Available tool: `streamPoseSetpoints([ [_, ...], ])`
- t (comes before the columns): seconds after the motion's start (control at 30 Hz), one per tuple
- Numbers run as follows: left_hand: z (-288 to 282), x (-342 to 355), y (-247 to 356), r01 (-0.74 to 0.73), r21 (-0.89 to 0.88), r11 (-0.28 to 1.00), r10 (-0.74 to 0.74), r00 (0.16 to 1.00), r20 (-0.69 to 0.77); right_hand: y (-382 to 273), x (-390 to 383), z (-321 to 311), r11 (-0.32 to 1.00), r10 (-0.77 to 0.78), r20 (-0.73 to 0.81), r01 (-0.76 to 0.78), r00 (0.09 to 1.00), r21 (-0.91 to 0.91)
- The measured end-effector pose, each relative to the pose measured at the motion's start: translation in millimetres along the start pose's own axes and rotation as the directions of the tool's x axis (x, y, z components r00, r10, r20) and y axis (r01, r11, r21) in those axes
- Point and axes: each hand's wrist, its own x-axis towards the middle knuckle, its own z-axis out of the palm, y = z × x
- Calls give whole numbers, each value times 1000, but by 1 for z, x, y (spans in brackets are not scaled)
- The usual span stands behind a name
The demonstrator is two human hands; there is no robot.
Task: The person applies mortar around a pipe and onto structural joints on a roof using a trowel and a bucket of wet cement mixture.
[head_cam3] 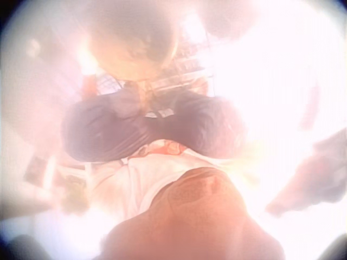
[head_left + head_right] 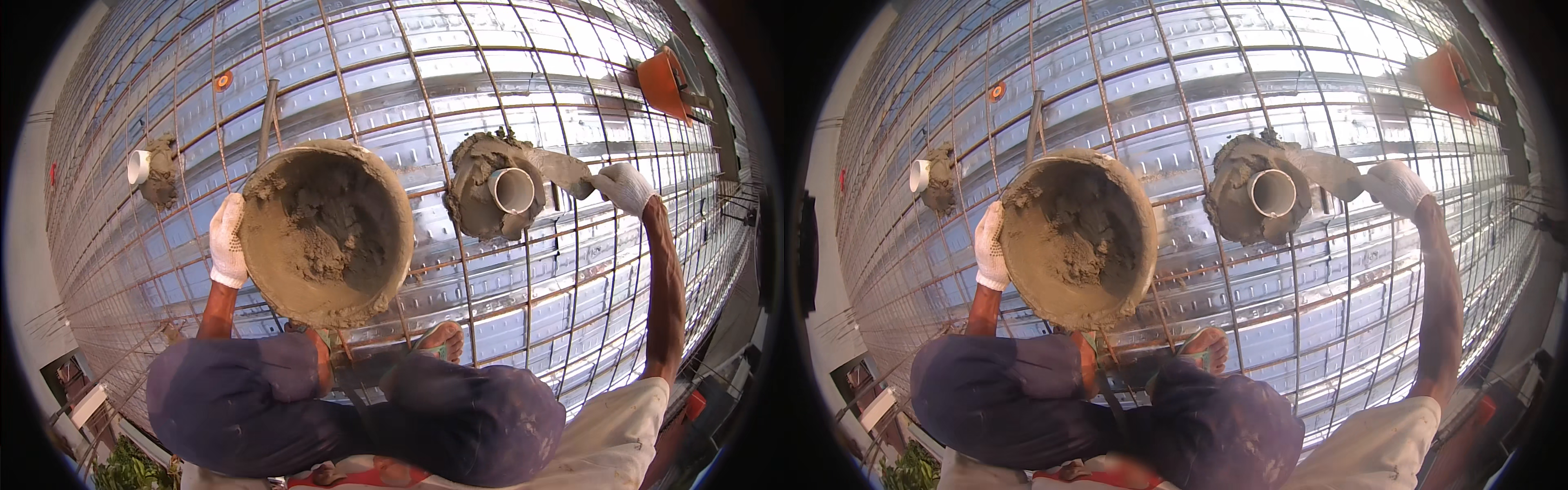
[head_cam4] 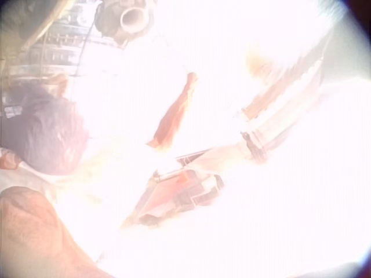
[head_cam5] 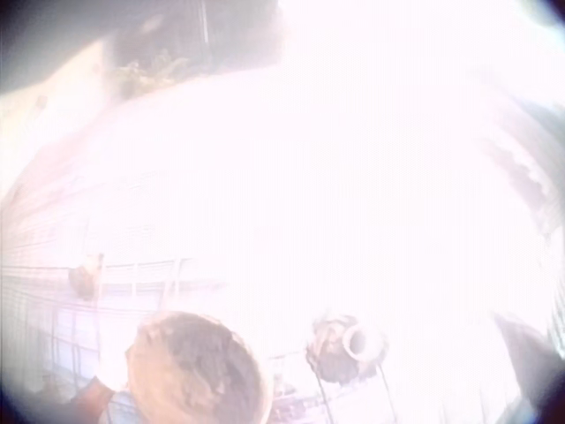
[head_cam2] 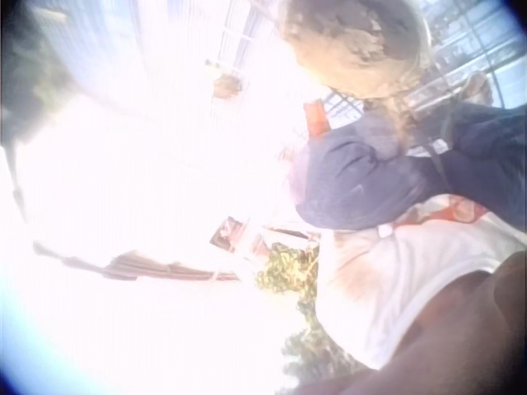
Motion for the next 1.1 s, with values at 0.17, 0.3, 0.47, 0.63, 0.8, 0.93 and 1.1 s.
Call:
streamPoseSetpoints([
  [0.17, 22, -7, 16, 57, -17, 998, -58, 997, -59, -89, 36, -43, 979, 203, 173, -205, 964, -8],
  [0.3, 2, -5, 1, -16, 39, 999, 18, 998, -59, -102, 46, -33, 992, 95, -50, -99, 994, -72],
  [0.47, 9, -7, 8, 24, -12, 1000, -24, 1000, -9, -126, 38, -82, 977, 78, 245, -26, 966, -211],
  [0.63, -8, -3, -6, -26, 44, 999, 27, 999, -28, -156, 55, -94, 732, 140, 374, 158, 917, -662],
  [0.8, -12, -3, -12, 17, 18, 1000, -16, 996, -91, -157, 52, -79, 927, -110, 312, 211, 944, -310],
  [0.93, -14, -2, -10, -16, 56, 998, 18, 999, -34, -182, 30, -75, 841, 21, 299, 145, 954, -521],
  [1.1, -18, 4, -23, -9, -25, 1000, 8, 998, -68, -147, 38, -106, 959, -195, 323, 250, 926, -137],
])
